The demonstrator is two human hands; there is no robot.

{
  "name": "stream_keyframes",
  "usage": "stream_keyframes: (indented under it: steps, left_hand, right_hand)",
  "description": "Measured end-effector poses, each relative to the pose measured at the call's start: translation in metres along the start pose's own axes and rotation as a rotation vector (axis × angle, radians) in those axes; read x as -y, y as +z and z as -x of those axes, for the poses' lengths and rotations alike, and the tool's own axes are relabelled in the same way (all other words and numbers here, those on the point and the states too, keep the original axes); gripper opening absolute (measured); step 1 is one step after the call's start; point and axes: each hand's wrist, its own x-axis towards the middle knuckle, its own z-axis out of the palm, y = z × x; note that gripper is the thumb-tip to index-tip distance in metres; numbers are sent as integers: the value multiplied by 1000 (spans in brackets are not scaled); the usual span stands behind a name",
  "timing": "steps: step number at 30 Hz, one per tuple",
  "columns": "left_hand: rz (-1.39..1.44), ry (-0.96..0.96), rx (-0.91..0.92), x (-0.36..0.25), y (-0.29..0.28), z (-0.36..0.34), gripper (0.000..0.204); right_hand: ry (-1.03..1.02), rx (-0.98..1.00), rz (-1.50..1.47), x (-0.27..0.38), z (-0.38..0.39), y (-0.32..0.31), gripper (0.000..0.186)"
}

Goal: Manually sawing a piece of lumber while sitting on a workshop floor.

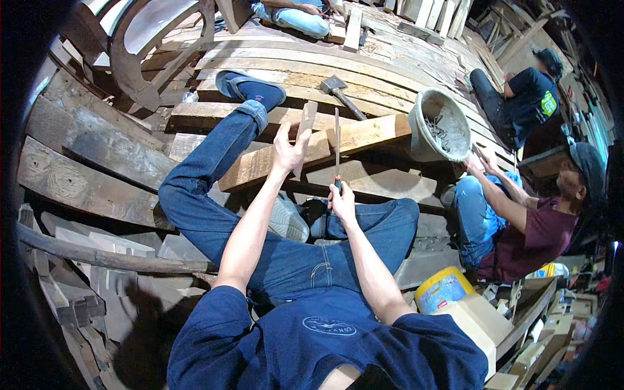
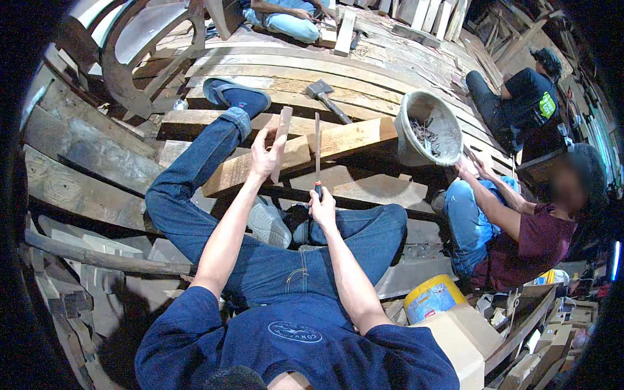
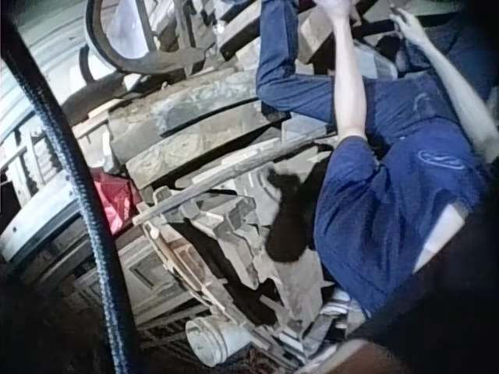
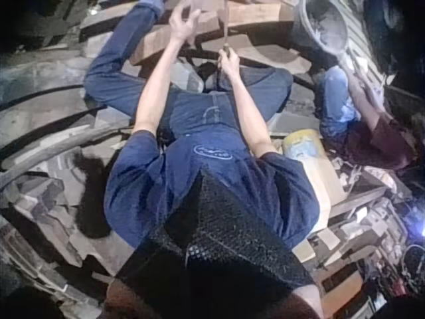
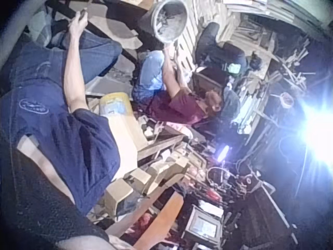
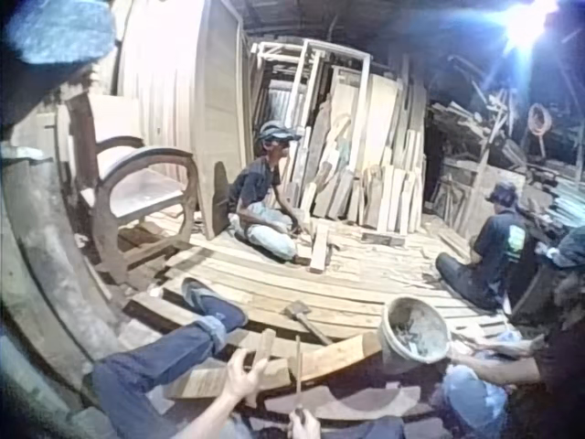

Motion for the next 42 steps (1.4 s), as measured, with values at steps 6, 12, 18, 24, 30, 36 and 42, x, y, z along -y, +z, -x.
stream_keyframes:
  steps: [6, 12, 18, 24, 30, 36, 42]
  left_hand:
    - [528, -483, 60, 6, 0, 0, 26]
    - [292, -370, 15, 21, -1, -3, 32]
    - [-246, 59, -114, 13, 4, 1, 43]
    - [-777, 137, 50, -1, -5, 10, 58]
    - [-805, -1, 127, -1, -8, 10, 72]
    - [-866, -34, 163, -6, -6, 9, 68]
    - [-846, -21, 161, 1, -7, 10, 65]
  right_hand:
    - [-44, -22, -19, -10, -3, 0, 19]
    - [-51, -20, 24, -10, -4, 1, 18]
    - [-35, -31, 15, -14, -6, 1, 18]
    - [-34, -24, 11, -15, -7, 1, 17]
    - [-35, -28, 25, -4, -2, 3, 18]
    - [-43, -21, 26, -8, -5, 1, 19]
    - [-35, -30, 28, -9, -5, 2, 17]
